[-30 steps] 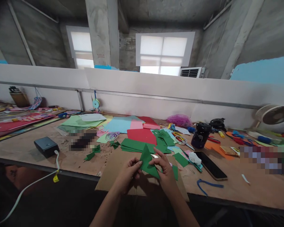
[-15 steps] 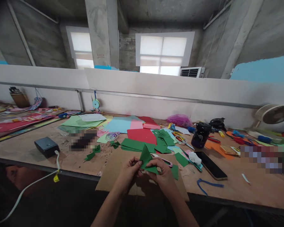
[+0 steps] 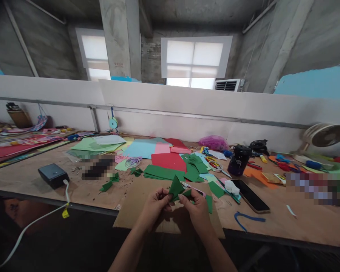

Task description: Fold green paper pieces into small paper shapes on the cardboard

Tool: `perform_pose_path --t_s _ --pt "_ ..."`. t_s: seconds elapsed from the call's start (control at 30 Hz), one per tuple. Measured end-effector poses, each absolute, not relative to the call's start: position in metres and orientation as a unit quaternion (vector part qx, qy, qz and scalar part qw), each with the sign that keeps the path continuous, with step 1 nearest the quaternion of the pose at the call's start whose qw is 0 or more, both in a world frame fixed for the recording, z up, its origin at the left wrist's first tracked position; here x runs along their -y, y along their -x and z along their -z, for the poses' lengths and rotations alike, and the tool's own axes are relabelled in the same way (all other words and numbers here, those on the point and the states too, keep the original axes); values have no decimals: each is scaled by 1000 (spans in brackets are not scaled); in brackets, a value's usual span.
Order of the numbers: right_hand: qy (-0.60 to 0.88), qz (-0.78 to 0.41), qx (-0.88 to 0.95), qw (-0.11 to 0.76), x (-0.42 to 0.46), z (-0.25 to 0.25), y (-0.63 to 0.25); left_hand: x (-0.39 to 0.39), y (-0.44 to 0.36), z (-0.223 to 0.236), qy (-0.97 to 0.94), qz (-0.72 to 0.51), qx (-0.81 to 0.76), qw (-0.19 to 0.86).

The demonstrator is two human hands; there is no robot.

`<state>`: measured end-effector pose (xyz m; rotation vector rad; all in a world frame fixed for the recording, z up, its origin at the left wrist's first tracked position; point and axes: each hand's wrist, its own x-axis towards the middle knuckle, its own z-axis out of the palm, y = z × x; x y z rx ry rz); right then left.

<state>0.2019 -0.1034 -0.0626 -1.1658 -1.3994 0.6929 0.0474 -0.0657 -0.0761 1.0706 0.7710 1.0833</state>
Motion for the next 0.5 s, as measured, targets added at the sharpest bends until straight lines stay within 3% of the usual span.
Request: perform_pose_path --t_s 0.5 --pt "531 -276 556 577 106 62 -203 69 -45 75 -514 -395 -351 676"
